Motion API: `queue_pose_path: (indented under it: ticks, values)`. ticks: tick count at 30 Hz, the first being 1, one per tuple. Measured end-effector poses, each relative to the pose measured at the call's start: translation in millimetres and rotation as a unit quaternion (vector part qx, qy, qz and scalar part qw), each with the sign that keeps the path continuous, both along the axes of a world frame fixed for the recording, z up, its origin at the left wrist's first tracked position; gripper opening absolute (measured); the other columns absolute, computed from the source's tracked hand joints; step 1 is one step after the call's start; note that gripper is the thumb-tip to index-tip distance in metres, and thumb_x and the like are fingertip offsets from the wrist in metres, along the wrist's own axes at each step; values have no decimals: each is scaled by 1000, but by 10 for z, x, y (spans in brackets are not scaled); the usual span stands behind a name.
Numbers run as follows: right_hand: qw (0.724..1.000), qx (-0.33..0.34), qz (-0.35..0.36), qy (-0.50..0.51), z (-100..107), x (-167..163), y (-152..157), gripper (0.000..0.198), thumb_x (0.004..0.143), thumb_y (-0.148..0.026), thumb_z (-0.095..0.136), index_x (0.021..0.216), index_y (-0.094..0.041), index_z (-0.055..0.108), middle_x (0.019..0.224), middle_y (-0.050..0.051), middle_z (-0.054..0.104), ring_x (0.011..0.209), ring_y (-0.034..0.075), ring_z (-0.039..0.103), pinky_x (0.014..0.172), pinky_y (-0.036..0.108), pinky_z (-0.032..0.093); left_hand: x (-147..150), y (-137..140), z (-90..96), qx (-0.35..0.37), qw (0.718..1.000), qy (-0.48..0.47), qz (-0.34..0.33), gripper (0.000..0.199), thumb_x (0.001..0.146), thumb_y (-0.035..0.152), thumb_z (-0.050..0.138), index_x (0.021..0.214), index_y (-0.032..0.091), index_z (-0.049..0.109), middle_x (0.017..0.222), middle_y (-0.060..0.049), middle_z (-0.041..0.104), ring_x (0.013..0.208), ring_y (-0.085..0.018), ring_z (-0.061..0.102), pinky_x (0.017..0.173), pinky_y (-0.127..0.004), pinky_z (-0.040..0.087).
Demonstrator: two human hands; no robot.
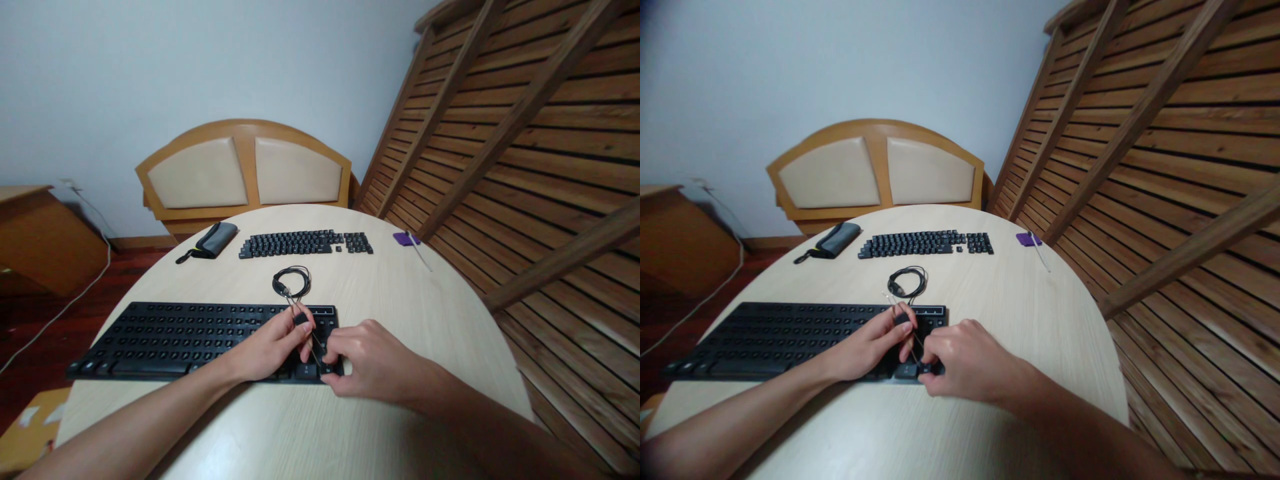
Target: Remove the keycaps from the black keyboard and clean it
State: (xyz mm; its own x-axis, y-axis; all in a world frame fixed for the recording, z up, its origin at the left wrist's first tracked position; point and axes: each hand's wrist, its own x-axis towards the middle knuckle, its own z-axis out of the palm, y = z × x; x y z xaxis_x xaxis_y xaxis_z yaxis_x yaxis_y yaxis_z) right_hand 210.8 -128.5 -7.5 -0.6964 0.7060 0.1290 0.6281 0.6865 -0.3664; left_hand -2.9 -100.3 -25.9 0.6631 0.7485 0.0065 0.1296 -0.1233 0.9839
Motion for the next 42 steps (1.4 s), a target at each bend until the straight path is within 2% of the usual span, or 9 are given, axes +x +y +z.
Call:
queue_pose_path:
  ticks: [3,6,10,14,17,21,27,33,42]
  values:
    - [999,-10,13,32,21,67,54,9,75,-24,74,83,-20,72,79,-2,74,69,14,67,64,24,44,26,15,-25,-3,1000,-6,18,38,99,57,45,98,19,44,65,5,52,61,-13,49,64,-27,42]
    - [998,4,-7,60,65,202,177,10,81,-26,73,88,-20,73,84,0,75,74,14,68,69,25,47,43,51,-70,18,997,-21,75,35,99,55,45,98,20,45,62,6,52,59,-13,49,63,-27,41]
    - [987,53,-130,73,55,478,469,13,88,-31,67,97,-22,73,98,2,76,88,17,70,78,29,49,36,98,-120,60,988,-7,143,27,101,47,43,100,20,47,63,5,53,61,-15,51,66,-28,42]
    - [957,84,-276,7,-48,728,841,16,88,-34,67,99,-24,73,98,2,77,89,21,71,73,31,49,21,103,-135,70,987,13,147,24,103,43,41,100,20,48,66,4,54,65,-16,53,70,-30,43]
    - [938,103,-326,-60,-105,821,1084,19,89,-33,64,102,-24,74,100,3,78,92,24,70,73,32,48,23,94,-129,71,987,13,145,23,103,42,41,100,20,47,68,4,55,66,-16,53,71,-31,43]
    - [922,124,-350,-112,-148,860,1307,21,91,-31,61,105,-24,75,111,7,75,100,26,68,75,32,47,30,92,-125,73,987,9,143,22,103,40,41,99,20,47,68,4,54,66,-16,52,71,-31,43]
    - [906,130,-388,-111,-272,902,1512,26,94,-29,56,112,-23,74,109,9,76,97,27,69,74,34,47,17,104,-153,77,988,9,137,23,103,42,40,100,20,47,67,4,54,66,-16,53,71,-30,42]
    - [894,136,-417,-92,-401,926,1599,28,94,-32,57,116,-27,73,110,6,76,96,25,69,76,32,48,22,107,-158,75,987,11,138,24,103,43,40,100,20,47,67,4,54,65,-16,52,69,-29,42]
    - [892,145,-422,-71,-454,909,1643,29,94,-32,55,117,-27,72,107,4,76,95,25,69,74,32,48,21,96,-157,72,987,6,140,23,103,43,41,100,20,48,67,5,54,66,-15,52,71,-29,42]
